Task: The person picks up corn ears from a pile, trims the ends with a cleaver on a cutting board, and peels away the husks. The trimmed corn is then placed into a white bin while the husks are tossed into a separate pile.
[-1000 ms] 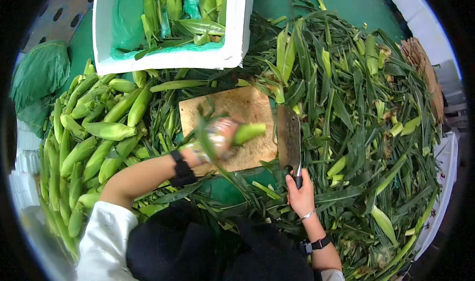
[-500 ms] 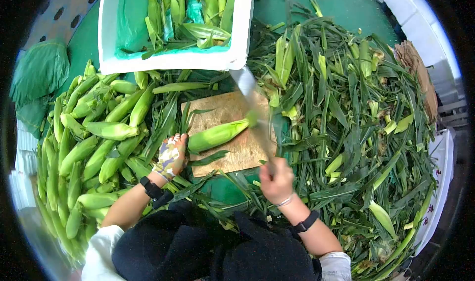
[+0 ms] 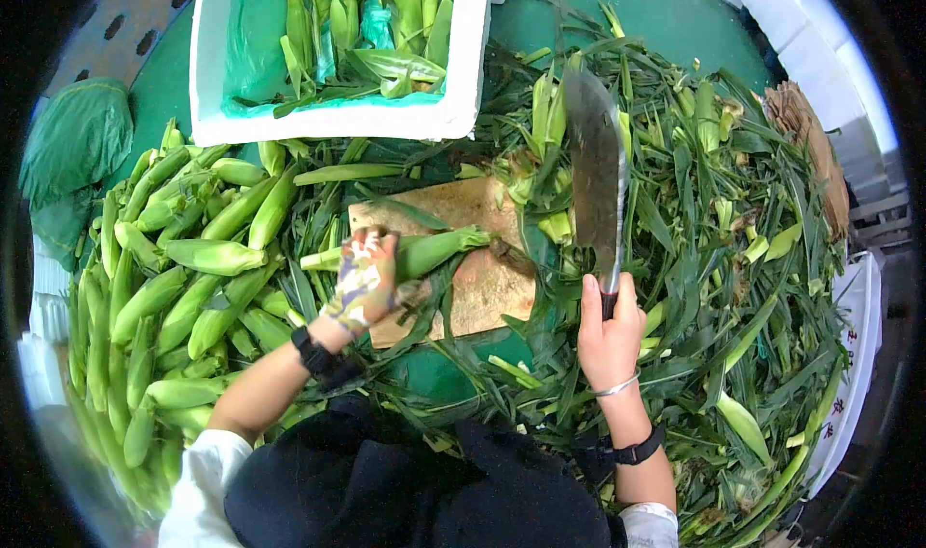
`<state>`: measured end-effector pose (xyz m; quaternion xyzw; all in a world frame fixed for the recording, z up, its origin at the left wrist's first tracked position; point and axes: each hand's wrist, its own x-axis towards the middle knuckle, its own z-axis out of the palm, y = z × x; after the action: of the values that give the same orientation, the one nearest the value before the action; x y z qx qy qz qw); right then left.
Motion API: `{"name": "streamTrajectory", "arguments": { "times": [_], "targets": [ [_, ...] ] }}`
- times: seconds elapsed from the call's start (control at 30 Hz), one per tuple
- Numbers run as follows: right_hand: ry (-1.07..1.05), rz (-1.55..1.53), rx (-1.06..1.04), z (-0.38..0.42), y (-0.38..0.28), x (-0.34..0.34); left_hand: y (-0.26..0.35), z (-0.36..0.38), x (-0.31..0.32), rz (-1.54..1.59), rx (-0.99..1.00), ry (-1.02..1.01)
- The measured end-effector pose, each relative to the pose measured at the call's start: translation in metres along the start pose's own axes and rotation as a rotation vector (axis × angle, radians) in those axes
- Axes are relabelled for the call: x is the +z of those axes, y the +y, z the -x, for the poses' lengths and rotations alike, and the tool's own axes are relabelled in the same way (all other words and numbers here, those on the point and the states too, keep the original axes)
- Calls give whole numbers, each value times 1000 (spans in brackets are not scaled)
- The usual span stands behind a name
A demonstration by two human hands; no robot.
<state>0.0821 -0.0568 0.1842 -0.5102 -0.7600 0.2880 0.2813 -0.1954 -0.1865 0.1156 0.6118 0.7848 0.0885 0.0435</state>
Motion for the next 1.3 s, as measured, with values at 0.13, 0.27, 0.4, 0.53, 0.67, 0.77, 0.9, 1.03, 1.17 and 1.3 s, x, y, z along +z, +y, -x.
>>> {"name": "streamTrajectory", "arguments": {
  "times": [0.13,0.27,0.4,0.53,0.67,0.77,0.9,1.03,1.17,1.3],
  "targets": [
    [105,-349,-157,4,-44,10,-24,21,51,-34,-76,-198],
    [-108,-73,-468,28,-8,60,-18,20,34,-17,-81,-214],
    [-450,351,-194,49,38,79,-16,15,-11,46,-67,-348],
    [-446,276,-39,43,26,61,-30,22,-20,38,-29,-413],
    [-447,34,-153,65,7,49,-31,33,-7,8,-29,-393],
    [-486,178,-351,61,4,59,-31,43,-3,73,-14,-344],
    [-442,134,57,52,38,77,-40,71,22,527,-252,-501],
    [-200,-146,-17,39,-15,41,0,81,16,1391,-648,-623],
    [-74,-240,-272,50,-25,49,13,79,21,1376,-761,-707],
    [-567,215,21,92,35,90,0,78,-9,1308,-446,-716]
  ]
}}
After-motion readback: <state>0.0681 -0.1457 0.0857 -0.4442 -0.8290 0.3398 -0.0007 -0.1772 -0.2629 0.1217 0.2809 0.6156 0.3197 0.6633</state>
